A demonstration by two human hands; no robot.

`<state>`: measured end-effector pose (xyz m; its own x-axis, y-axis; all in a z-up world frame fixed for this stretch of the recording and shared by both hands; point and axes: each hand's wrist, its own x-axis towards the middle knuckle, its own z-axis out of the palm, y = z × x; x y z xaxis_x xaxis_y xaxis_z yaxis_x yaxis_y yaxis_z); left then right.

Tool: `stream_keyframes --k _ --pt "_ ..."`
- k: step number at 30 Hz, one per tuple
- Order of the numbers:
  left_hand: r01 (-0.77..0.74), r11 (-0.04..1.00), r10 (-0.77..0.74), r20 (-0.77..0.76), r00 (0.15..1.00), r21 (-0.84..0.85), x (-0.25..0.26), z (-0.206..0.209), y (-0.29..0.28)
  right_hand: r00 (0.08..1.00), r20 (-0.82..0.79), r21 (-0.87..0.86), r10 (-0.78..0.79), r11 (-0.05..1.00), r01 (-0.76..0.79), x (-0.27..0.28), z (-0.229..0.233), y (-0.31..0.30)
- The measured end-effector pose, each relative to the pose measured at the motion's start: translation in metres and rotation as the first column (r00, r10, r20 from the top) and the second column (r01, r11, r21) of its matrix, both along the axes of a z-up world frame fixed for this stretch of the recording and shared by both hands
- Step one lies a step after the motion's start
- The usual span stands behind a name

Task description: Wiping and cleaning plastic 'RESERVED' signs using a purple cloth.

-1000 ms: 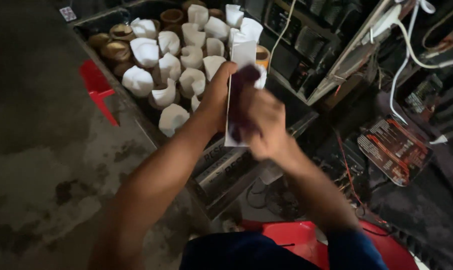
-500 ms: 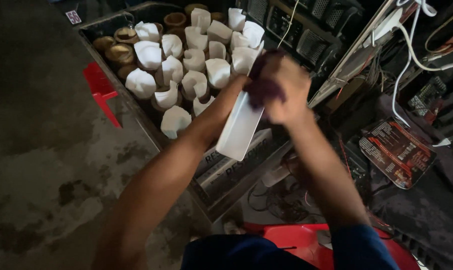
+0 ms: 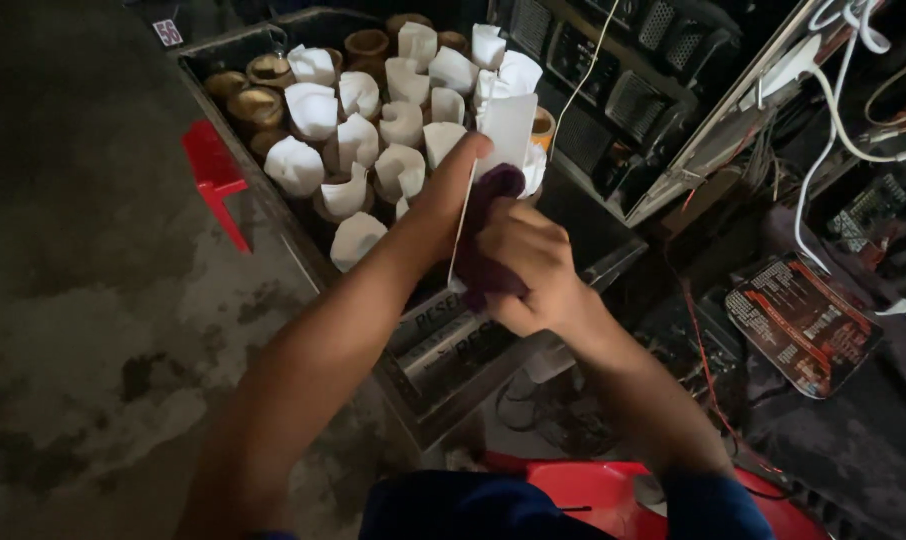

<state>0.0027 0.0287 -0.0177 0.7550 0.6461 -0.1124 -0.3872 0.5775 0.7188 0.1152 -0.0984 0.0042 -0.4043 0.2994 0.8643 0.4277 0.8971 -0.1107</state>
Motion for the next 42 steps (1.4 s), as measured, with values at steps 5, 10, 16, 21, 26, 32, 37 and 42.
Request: stream_keyframes --k 5,10,16,21,26,32,37,42 --pt "0.02 0.999 -0.019 -0.022 1.0 0.046 0.028 -0.007 0.039 0.99 0.027 0.023 -0.136 0.99 0.136 0.031 -0.013 0.026" --pt "0.052 0.991 -0.068 0.131 0.989 0.123 0.134 -0.038 0.114 0.925 -0.113 -0.128 -0.363 0.929 0.348 0.062 0.01 0.06" --pt "-0.081 0.979 0.012 0.346 0.938 0.186 0.214 -0.067 0.179 0.862 -0.167 -0.253 -0.478 0.866 0.431 0.12 -0.003 0.123" --pt "-0.329 0.863 0.376 -0.054 0.925 0.383 0.267 -0.105 0.262 0.896 -0.258 -0.354 -0.36 0.899 0.259 0.122 -0.018 0.128" --pt "-0.208 0.972 0.204 0.045 0.978 0.107 0.144 -0.028 0.138 0.895 -0.371 -0.428 -0.247 0.901 0.071 0.085 -0.008 0.1" --pt "-0.222 0.964 0.211 0.087 0.974 0.149 0.149 -0.037 0.159 0.901 -0.343 -0.334 -0.267 0.931 0.149 0.117 -0.03 0.157" --pt "0.003 0.97 -0.072 0.274 0.959 0.245 0.13 -0.033 0.12 0.848 -0.29 -0.313 -0.443 0.882 0.353 0.112 -0.003 0.151" --pt "0.032 0.946 -0.059 0.074 0.996 0.323 0.084 -0.011 0.076 0.812 -0.272 -0.269 -0.517 0.851 0.451 0.085 0.011 0.107"
